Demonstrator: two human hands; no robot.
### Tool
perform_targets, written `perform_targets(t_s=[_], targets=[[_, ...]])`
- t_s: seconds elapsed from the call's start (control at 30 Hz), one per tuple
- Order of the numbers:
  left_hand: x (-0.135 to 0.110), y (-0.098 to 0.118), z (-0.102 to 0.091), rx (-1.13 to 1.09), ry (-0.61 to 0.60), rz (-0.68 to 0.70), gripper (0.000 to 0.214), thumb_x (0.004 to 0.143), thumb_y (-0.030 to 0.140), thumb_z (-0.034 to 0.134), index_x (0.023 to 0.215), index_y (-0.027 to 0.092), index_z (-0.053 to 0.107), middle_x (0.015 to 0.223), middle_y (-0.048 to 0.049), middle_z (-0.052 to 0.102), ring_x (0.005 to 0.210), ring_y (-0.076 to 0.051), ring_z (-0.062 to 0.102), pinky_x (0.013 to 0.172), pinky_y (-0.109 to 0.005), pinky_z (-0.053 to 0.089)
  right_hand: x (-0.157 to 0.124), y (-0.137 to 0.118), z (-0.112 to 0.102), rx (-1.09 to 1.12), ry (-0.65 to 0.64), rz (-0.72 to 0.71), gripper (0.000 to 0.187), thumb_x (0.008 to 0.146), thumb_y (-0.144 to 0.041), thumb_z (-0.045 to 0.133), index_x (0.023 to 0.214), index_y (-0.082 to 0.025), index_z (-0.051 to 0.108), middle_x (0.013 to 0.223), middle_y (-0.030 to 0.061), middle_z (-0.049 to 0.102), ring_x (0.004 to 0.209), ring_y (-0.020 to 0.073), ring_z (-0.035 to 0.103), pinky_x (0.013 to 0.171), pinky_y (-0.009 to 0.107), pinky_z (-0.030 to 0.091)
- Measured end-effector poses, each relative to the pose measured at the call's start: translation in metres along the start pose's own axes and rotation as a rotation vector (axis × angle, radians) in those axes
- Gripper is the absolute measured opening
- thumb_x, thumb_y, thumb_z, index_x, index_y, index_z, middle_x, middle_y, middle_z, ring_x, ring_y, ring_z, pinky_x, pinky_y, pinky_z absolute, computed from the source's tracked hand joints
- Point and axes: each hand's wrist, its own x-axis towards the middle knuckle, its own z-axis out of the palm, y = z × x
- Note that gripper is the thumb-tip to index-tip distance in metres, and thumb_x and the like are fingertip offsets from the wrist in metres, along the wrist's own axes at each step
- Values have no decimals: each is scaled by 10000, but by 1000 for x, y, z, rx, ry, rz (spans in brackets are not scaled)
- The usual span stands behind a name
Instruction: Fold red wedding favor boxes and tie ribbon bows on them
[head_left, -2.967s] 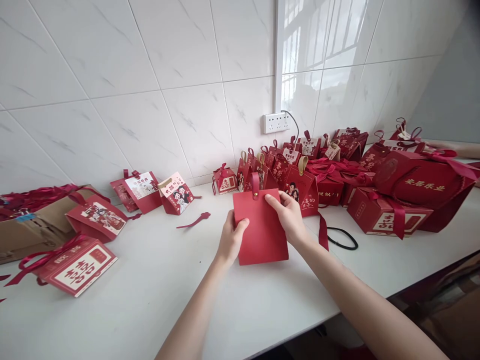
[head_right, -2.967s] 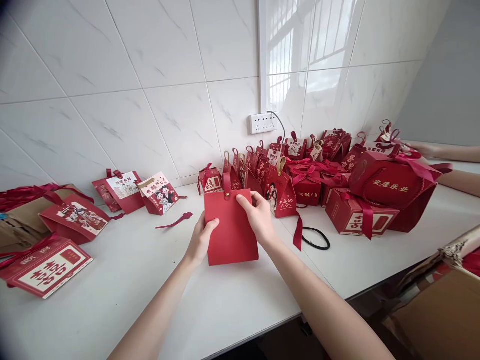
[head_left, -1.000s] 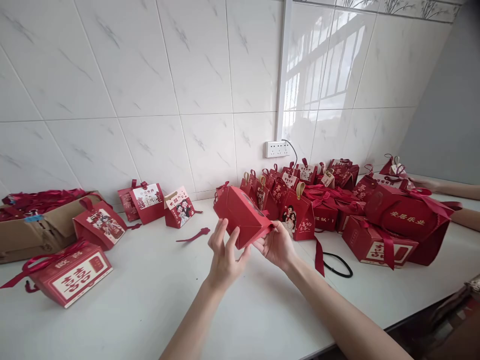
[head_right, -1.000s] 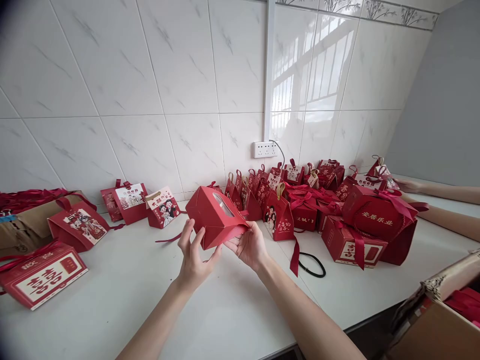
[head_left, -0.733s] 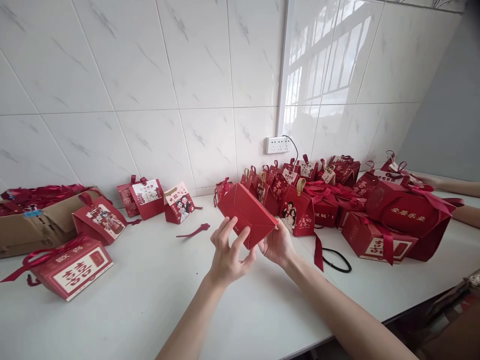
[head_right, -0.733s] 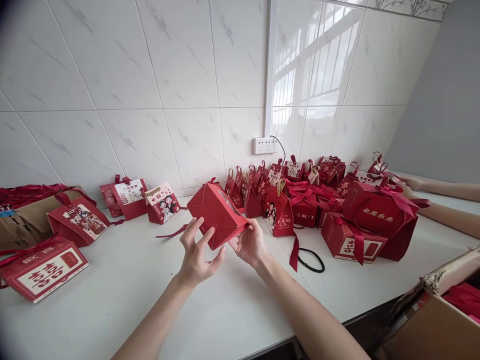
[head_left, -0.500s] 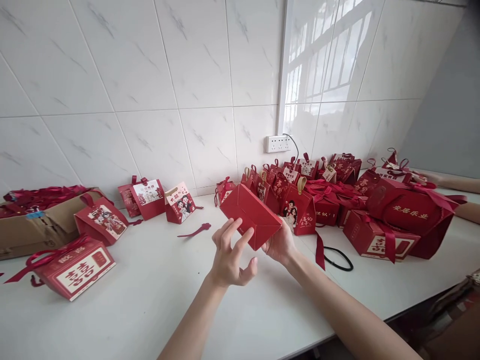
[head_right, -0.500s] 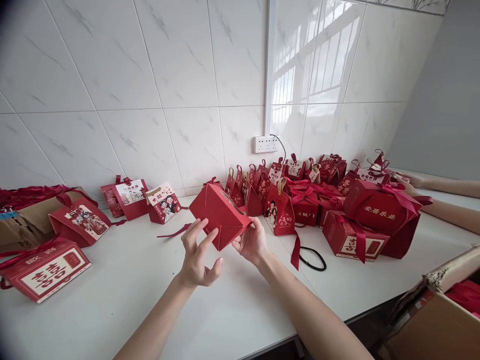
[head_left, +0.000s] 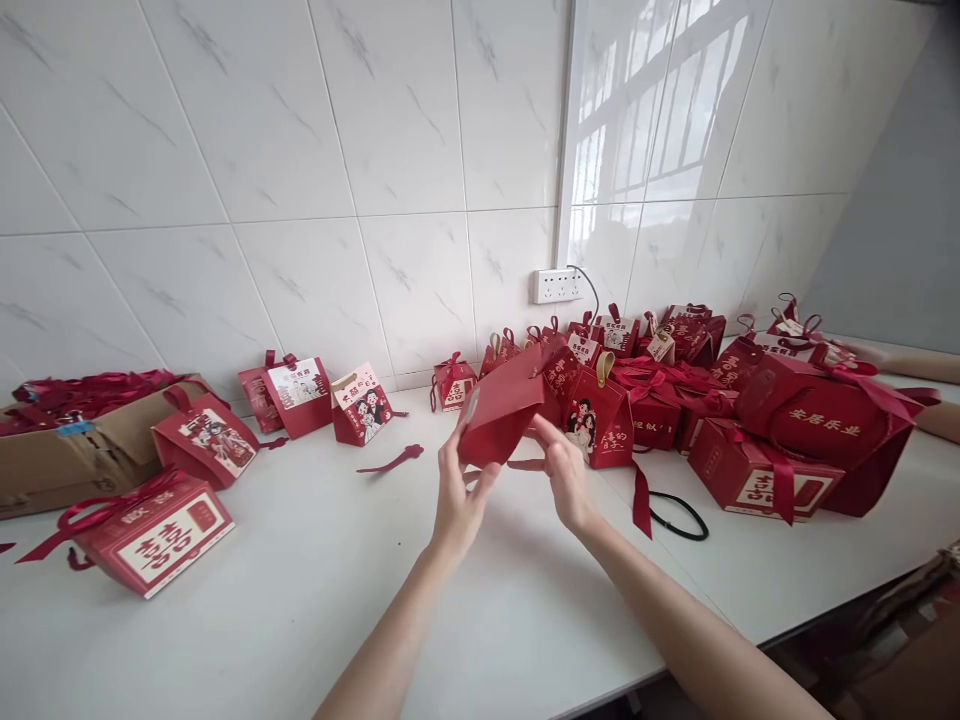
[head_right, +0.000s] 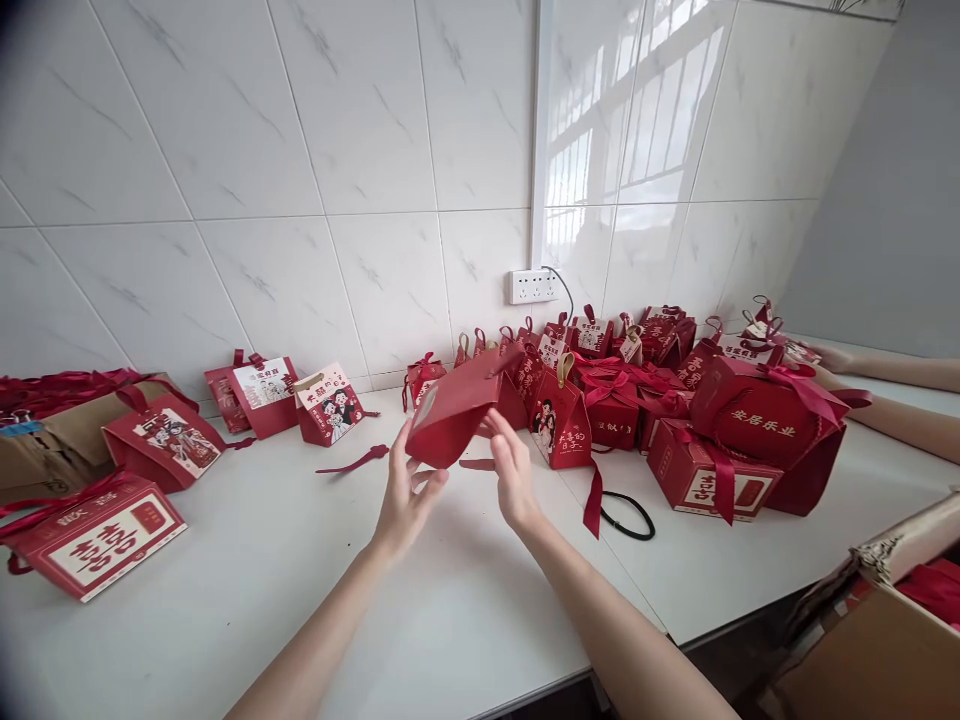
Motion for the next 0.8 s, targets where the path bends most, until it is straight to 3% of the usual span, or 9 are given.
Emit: perform_targets(t_s=[0.1, 0.17, 0.27, 0.33, 0.37, 0.53, 0.67, 0.8], targets=[[3, 2, 3, -198, 98, -163, 490, 822, 448, 530, 1233, 244, 357, 1300, -125, 452, 1048, -189, 577, 827, -326, 514, -7, 0, 1, -186, -158, -116, 412, 833, -524, 467, 1123, -271, 614, 1265, 67, 533, 1150, 258, 487, 728, 360, 557], [5, 4, 3, -266, 165, -207, 440, 811, 472, 533, 1158, 239, 395, 1237, -105, 497, 987, -183, 594, 768, -310, 525, -8, -1, 1, -310, -165, -172, 320, 845, -459, 483, 1039, -262, 643, 1241, 79, 529, 1116, 250, 501, 683, 323, 546], [9, 8, 3, -409, 158, -285, 409, 806, 495, 520, 1121, 249, 435, 1174, -75, 549, 970, -182, 593, 705, -271, 519, -2, -1, -1, -462, 140, -239, 256, 812, -394, 557, 1022, -254, 598, 1174, 87, 504, 988, 213, 529, 621, 287, 503], [9, 9, 3, -534, 114, -356, 353, 804, 465, 523, 1070, 237, 484, 1099, -59, 594, 913, -172, 603, 666, -251, 509, 3, 0, -5, -511, 346, -263, 323, 799, -394, 573, 1088, -256, 535, 1114, 76, 490, 913, 187, 522, 663, 305, 485], [9, 9, 4, -582, 76, -402, 315, 795, 433, 533, 1029, 223, 509, 1041, -55, 615, 858, -167, 608, 638, -246, 504, 5, 1, -7, -523, 388, -273, 345, 805, -399, 561, 1115, -256, 511, 1098, 70, 487, 905, 180, 516, 705, 321, 478], [9, 3, 3, -581, -77, -698, 151, 711, 312, 525, 781, 177, 529, 625, -10, 588, 489, -123, 526, 451, -242, 434, 7, -1, -9, -511, 183, -258, 278, 849, -408, 479, 1054, -233, 549, 1102, 65, 509, 968, 189, 518, 815, 349, 440], [9, -1, 0, -555, -92, -708, 104, 694, 286, 510, 682, 186, 487, 543, 22, 528, 444, -107, 491, 431, -227, 408, 6, -1, -5, -460, 217, -114, 237, 834, -415, 503, 931, -207, 560, 1010, 60, 539, 907, 188, 534, 787, 339, 444], [8, -1, -2, -537, -96, -696, 101, 682, 270, 520, 655, 186, 470, 519, 50, 459, 439, -82, 452, 442, -211, 393, 7, -3, -4, -347, 269, -8, 309, 814, -432, 537, 1034, -215, 524, 999, 58, 565, 855, 179, 539, 743, 318, 457]])
